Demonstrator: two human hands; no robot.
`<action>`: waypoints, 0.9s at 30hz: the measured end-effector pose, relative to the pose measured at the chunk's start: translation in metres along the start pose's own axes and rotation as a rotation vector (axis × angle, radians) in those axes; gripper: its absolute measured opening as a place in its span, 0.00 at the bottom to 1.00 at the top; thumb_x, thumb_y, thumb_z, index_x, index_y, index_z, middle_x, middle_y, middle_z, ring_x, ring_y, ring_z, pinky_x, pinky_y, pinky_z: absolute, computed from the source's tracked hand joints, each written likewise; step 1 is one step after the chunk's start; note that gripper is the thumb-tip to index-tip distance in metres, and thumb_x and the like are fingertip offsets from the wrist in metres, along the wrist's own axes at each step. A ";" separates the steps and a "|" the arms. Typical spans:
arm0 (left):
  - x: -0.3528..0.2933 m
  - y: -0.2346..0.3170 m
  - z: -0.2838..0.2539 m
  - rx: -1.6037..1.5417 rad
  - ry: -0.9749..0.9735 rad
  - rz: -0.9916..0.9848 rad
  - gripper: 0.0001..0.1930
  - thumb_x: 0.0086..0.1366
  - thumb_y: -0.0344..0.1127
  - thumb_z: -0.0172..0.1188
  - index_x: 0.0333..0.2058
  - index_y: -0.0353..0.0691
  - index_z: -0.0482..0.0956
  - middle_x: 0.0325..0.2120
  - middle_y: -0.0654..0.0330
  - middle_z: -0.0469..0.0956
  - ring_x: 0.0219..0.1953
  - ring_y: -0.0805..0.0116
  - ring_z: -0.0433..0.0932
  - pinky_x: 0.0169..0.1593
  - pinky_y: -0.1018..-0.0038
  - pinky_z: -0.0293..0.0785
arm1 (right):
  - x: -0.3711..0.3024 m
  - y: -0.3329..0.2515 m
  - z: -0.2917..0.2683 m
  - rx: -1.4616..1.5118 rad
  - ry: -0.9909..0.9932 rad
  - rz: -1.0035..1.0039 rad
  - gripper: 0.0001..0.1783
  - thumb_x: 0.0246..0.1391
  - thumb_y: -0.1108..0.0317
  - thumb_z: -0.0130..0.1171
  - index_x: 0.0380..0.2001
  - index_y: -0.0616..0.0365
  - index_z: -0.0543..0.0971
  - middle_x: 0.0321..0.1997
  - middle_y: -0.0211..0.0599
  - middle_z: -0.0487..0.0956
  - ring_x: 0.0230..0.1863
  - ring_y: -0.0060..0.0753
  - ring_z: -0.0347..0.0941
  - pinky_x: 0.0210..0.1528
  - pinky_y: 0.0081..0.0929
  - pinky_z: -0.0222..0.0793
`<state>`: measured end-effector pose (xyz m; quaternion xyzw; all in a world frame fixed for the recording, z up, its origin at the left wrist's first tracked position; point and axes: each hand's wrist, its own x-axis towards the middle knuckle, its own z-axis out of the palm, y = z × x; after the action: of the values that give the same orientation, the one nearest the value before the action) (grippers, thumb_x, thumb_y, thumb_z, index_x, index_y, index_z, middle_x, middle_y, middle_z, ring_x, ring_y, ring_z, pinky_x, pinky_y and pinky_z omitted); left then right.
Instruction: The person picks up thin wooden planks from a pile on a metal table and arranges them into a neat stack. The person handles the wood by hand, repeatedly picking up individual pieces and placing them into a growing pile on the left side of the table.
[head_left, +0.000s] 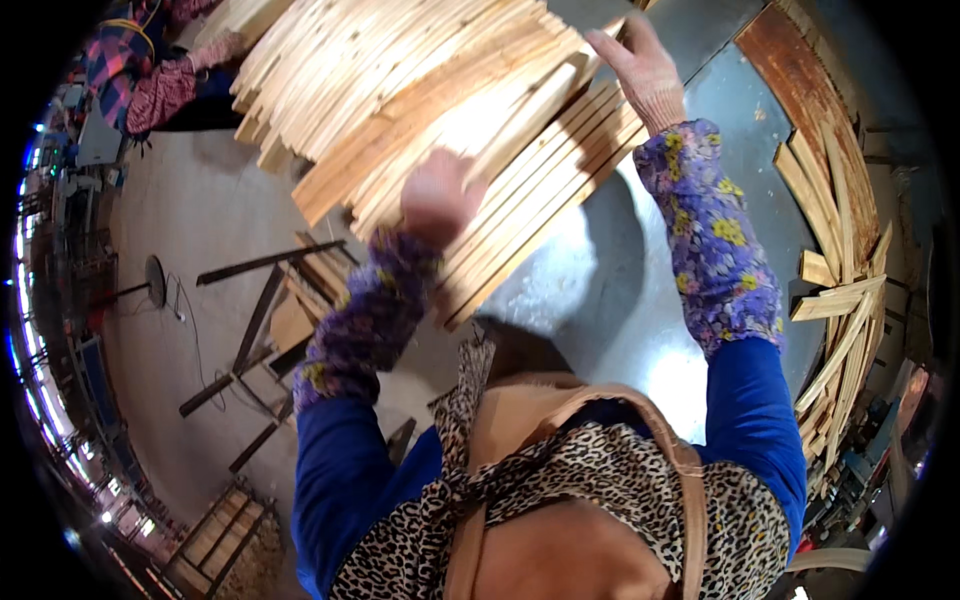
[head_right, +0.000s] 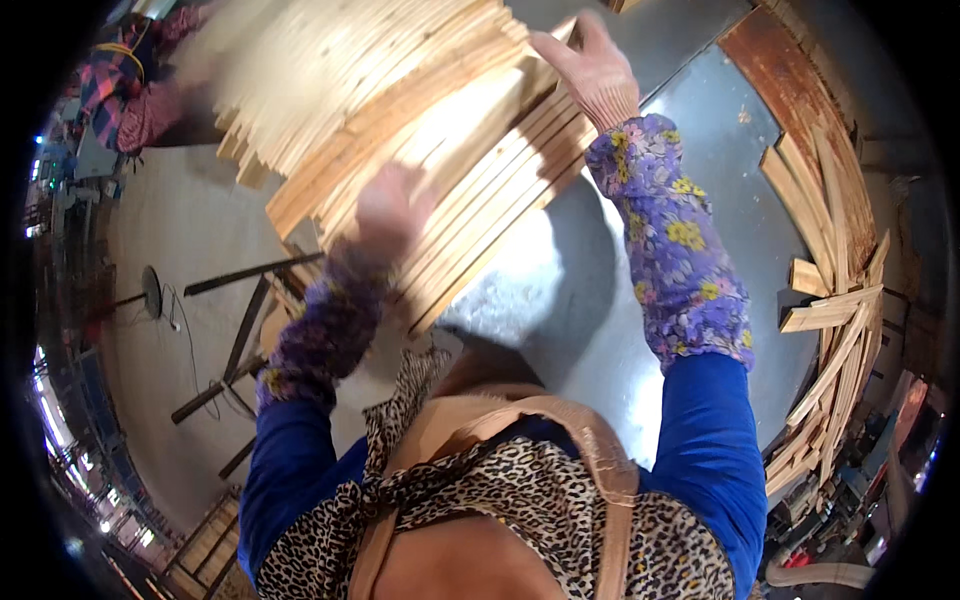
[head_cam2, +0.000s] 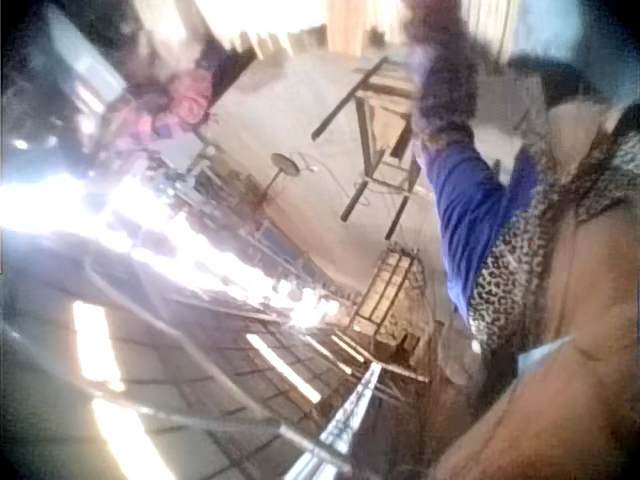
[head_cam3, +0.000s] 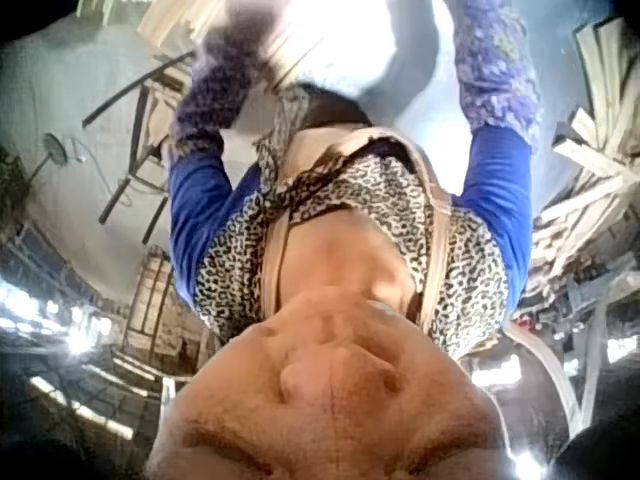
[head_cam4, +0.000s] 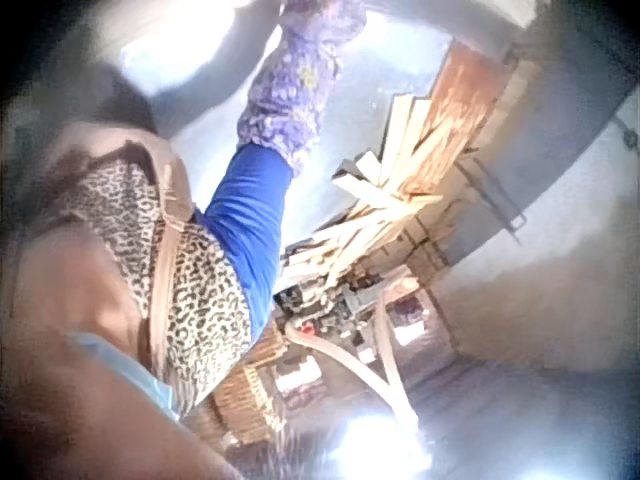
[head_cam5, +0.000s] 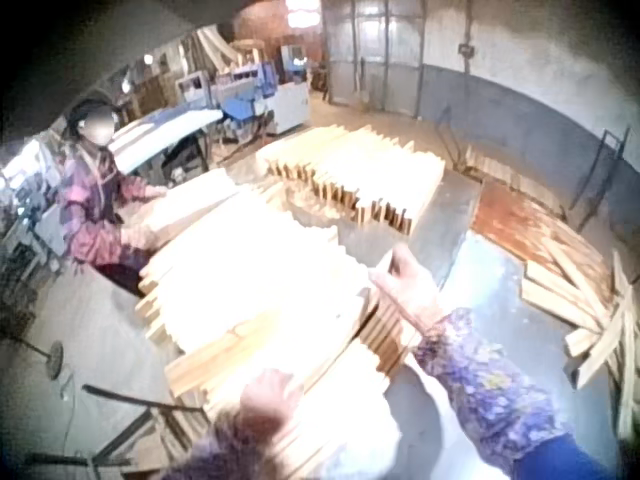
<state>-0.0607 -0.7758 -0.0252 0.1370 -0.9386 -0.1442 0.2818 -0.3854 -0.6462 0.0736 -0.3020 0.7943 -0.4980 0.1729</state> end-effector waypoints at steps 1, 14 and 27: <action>0.028 0.016 -0.018 -0.004 0.051 0.067 0.16 0.65 0.44 0.72 0.43 0.37 0.88 0.35 0.51 0.84 0.38 0.50 0.84 0.40 0.55 0.82 | -0.010 -0.011 0.007 0.067 -0.014 -0.119 0.42 0.65 0.53 0.70 0.75 0.54 0.64 0.61 0.46 0.83 0.61 0.39 0.79 0.66 0.32 0.75; 0.155 0.029 -0.143 0.364 -0.214 0.859 0.28 0.63 0.42 0.68 0.63 0.49 0.80 0.44 0.55 0.83 0.52 0.55 0.81 0.62 0.55 0.75 | -0.072 -0.106 0.027 0.101 -1.030 -0.233 0.25 0.68 0.61 0.69 0.65 0.58 0.83 0.56 0.36 0.86 0.59 0.28 0.79 0.67 0.29 0.73; 0.055 -0.056 -0.042 0.734 -0.552 -0.413 0.55 0.64 0.72 0.66 0.78 0.39 0.63 0.74 0.37 0.65 0.72 0.35 0.69 0.73 0.43 0.65 | -0.313 0.147 -0.210 -0.310 0.141 0.519 0.41 0.65 0.43 0.62 0.73 0.56 0.73 0.67 0.54 0.81 0.68 0.53 0.78 0.71 0.41 0.72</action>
<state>-0.0711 -0.8541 0.0159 0.3669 -0.9202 0.1116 -0.0780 -0.3146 -0.2505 0.0274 -0.0764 0.9214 -0.3299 0.1905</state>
